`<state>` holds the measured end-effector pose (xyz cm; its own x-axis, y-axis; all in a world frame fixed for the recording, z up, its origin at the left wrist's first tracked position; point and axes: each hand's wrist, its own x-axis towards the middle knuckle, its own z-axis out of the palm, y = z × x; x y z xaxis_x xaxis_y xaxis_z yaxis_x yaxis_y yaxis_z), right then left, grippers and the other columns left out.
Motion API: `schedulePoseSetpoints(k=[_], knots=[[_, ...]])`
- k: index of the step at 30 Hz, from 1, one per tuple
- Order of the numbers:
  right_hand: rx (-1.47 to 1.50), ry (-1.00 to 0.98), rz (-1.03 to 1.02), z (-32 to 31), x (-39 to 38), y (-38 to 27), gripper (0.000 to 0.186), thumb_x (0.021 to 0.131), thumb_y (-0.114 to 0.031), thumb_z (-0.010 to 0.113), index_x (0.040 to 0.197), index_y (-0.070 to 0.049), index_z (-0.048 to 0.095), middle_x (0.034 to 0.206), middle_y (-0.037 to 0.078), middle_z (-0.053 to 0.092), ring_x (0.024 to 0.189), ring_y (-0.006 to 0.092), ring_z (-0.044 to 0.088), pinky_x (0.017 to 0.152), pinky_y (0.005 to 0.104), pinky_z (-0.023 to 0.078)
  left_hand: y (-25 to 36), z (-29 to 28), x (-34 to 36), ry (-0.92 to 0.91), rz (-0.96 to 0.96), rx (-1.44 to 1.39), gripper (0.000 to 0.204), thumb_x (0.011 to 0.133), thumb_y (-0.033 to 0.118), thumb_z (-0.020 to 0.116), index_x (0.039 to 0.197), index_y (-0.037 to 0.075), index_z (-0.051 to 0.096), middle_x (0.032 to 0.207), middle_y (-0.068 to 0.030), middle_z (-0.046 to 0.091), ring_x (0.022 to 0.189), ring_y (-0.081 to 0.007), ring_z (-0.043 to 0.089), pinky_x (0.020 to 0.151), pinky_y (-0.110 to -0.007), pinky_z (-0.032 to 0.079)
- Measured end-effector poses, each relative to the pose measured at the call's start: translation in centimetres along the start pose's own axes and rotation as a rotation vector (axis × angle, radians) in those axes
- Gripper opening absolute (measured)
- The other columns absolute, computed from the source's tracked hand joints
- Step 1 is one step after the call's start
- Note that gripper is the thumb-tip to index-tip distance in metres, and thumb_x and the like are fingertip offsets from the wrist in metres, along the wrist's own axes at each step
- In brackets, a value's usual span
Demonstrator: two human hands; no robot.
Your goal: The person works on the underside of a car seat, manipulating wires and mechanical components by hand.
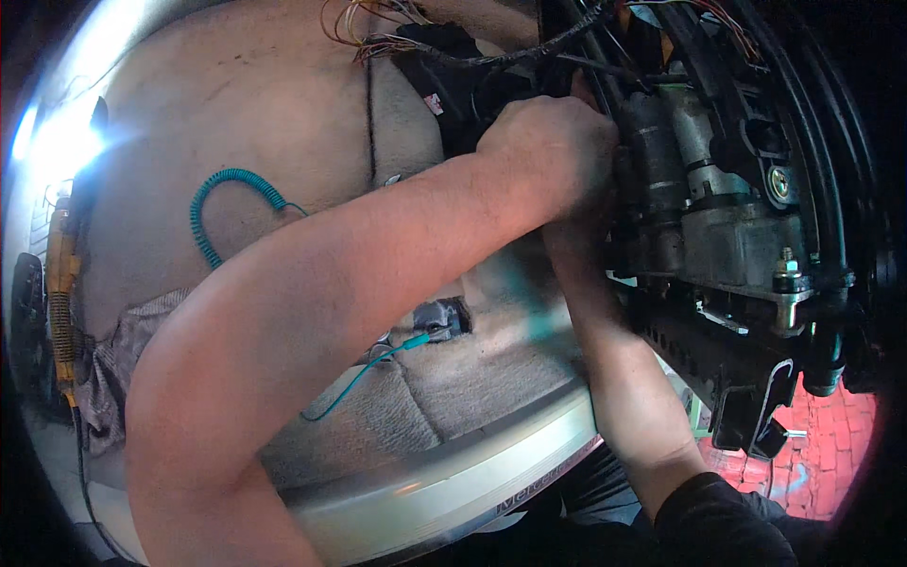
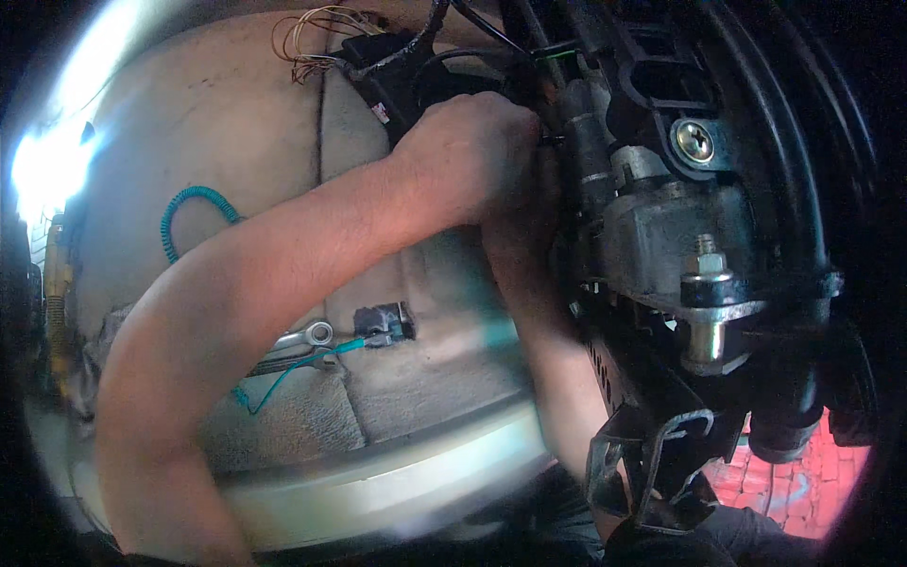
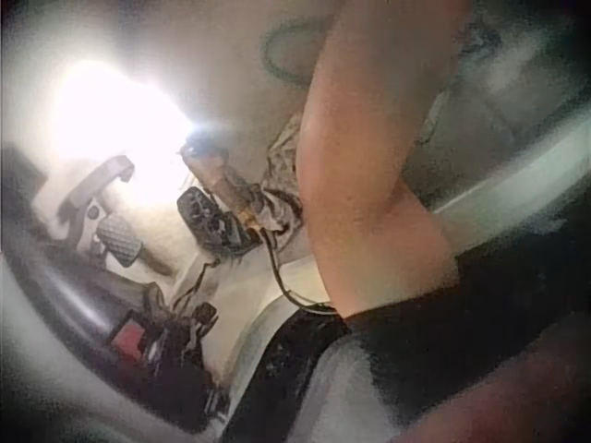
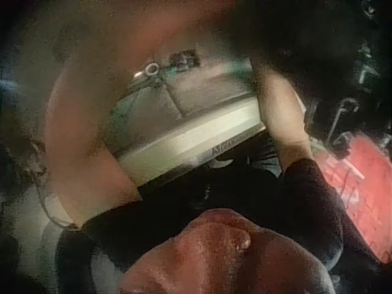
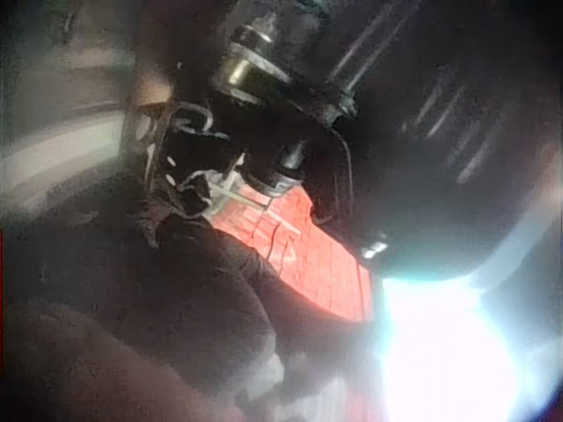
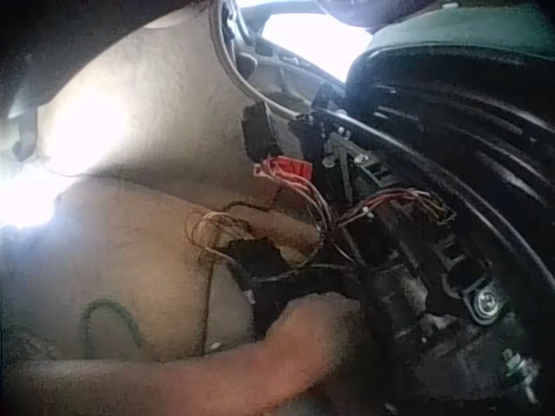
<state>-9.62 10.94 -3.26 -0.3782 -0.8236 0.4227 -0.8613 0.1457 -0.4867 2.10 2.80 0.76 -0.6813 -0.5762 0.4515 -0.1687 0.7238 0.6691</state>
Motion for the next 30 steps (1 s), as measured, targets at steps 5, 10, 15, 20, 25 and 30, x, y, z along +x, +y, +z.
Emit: schedulePoseSetpoints(k=[5,10,15,20,25,30], knots=[[0.065,0.024,0.014,0.3,-0.2,0.9,0.052,0.087,-0.027,0.064,0.127,-0.002,0.043,0.12,0.014,0.054,0.115,0.0259,0.052,0.097,0.0373,0.04,0.5,-0.3,0.3,-0.021,-0.049,-0.067,0.023,0.079,0.021,0.056,0.081,0.001,0.068,0.082,-0.0222,0.066,0.083,-0.0382,0.065,0.073,-0.045,0.054],[-0.068,-0.003,0.042,0.1,-0.1,2.4,0.051,0.091,-0.03,0.059,0.133,-0.006,0.04,0.131,0.012,0.047,0.125,0.0223,0.044,0.102,0.0365,0.035,0.4,-0.3,0.2,-0.036,-0.056,-0.082,0.024,0.08,0.021,0.055,0.082,0.001,0.068,0.083,-0.0235,0.065,0.084,-0.0386,0.065,0.075,-0.045,0.054],[-0.105,-0.048,0.091,0.1,-0.3,0.9,0.049,0.092,-0.026,0.057,0.131,-0.004,0.04,0.128,0.014,0.05,0.122,0.0258,0.047,0.103,0.0392,0.035,0.3,0.4,0.4,-0.015,-0.05,-0.102,0.023,0.081,0.02,0.055,0.084,0.002,0.068,0.085,-0.0228,0.065,0.087,-0.0386,0.064,0.076,-0.045,0.054],[-0.131,-0.127,-0.037,-0.7,0.1,-2.2,0.051,0.094,-0.027,0.054,0.136,-0.005,0.036,0.135,0.015,0.044,0.126,0.0227,0.041,0.103,0.035,0.033,0.8,0.5,1.2,0.01,-0.104,-0.134,0.021,0.08,0.018,0.056,0.085,0.003,0.069,0.085,-0.021,0.066,0.087,-0.0361,0.065,0.076,-0.044,0.054],[0.164,-0.164,0.249,-0.9,0.1,-0.2,0.045,0.093,-0.019,0.05,0.132,0.0,0.041,0.119,0.017,0.054,0.111,0.0256,0.053,0.096,0.0366,0.039,-0.2,-1.0,3.3,-0.428,0.037,0.192,0.024,0.075,0.013,0.063,0.097,0.006,0.071,0.097,-0.0157,0.069,0.091,-0.031,0.067,0.08,-0.037,0.054],[0.165,-0.069,0.09,-0.3,0.1,-0.9,0.043,0.093,-0.019,0.047,0.131,0.002,0.041,0.114,0.016,0.057,0.103,0.0222,0.055,0.087,0.0331,0.043,-2.1,-0.6,2.2,-0.291,0.147,0.082,0.021,0.082,0.015,0.054,0.084,0.0,0.069,0.078,-0.0199,0.066,0.077,-0.0328,0.066,0.069,-0.04,0.053]])
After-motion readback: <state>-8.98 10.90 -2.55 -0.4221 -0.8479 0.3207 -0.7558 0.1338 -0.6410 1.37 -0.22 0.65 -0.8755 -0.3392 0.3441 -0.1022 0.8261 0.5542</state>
